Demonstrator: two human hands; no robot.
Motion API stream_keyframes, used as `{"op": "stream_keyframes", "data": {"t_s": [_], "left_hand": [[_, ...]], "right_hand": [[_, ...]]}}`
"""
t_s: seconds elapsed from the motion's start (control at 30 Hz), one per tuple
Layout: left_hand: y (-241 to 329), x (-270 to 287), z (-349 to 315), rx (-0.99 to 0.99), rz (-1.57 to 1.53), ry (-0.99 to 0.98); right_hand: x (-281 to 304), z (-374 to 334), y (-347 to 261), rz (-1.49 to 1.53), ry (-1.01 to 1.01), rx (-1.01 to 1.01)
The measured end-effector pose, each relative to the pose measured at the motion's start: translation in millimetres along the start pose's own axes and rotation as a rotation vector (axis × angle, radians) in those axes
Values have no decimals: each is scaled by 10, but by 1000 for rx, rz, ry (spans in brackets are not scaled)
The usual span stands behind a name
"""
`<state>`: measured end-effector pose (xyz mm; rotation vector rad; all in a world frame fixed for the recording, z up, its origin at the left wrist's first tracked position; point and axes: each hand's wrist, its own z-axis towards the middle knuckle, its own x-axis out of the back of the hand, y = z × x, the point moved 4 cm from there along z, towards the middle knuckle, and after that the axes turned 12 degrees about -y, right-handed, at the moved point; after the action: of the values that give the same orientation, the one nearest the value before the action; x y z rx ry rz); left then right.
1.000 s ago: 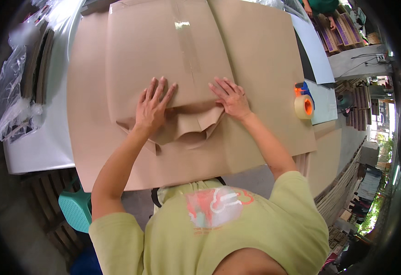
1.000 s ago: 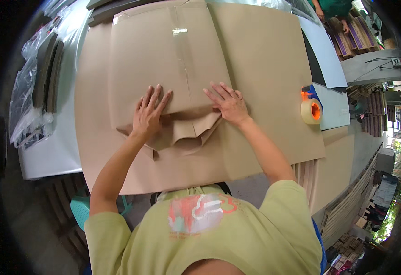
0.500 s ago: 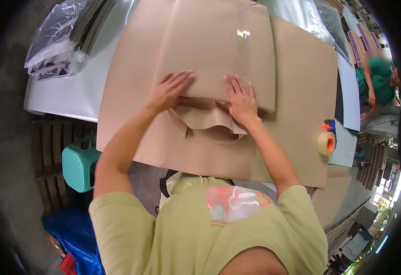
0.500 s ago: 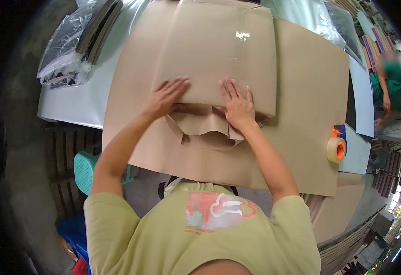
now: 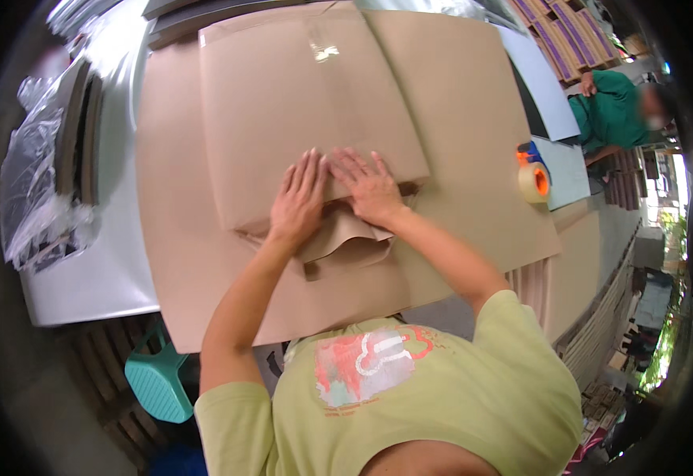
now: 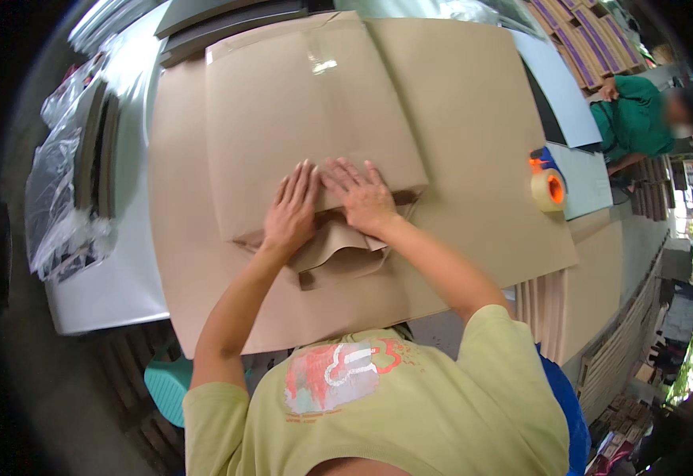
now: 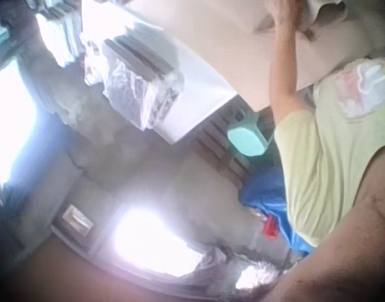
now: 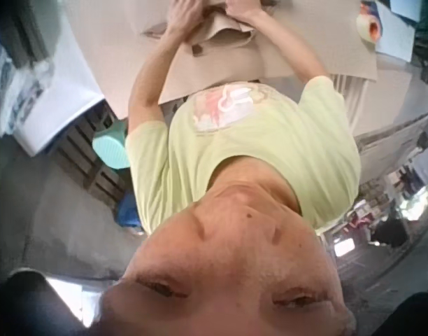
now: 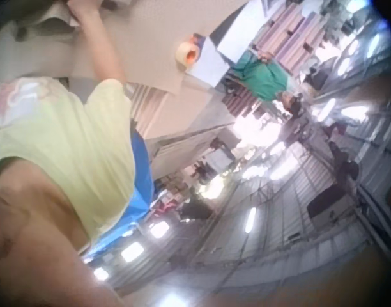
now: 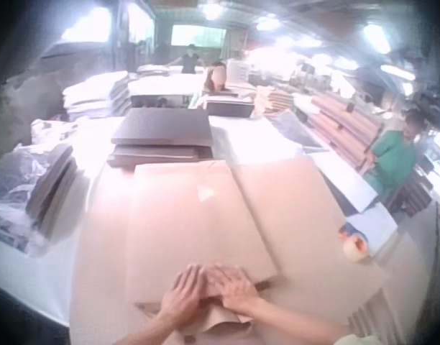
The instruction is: The person wraps flat objects in brown paper, secures them with clear tape from a dispenser, and places them into a stack.
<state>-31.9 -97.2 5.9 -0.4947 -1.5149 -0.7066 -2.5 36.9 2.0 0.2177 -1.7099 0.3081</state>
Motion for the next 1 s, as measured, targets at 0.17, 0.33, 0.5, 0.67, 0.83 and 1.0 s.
{"op": "stream_keyframes", "data": {"t_s": [0.17,0.33,0.5,0.67,0.83,1.0], "left_hand": [[-15,-91,-75,-53,-28,-56],[94,-61,-68,-33,-82,-120],[80,-77,-43,-34,34,-125],[101,-73,-37,-41,38,-115],[56,-119,-12,-45,80,-163],[-10,-75,-17,-100,69,-59]], "right_hand": [[97,-407,929,-63,-225,30],[-259,-670,1111,-17,55,-9],[-37,-658,1284,45,-48,32],[-183,-718,1214,-111,106,-21],[24,-1149,792,-2,-351,175],[-134,-667,667,-63,372,268]]}}
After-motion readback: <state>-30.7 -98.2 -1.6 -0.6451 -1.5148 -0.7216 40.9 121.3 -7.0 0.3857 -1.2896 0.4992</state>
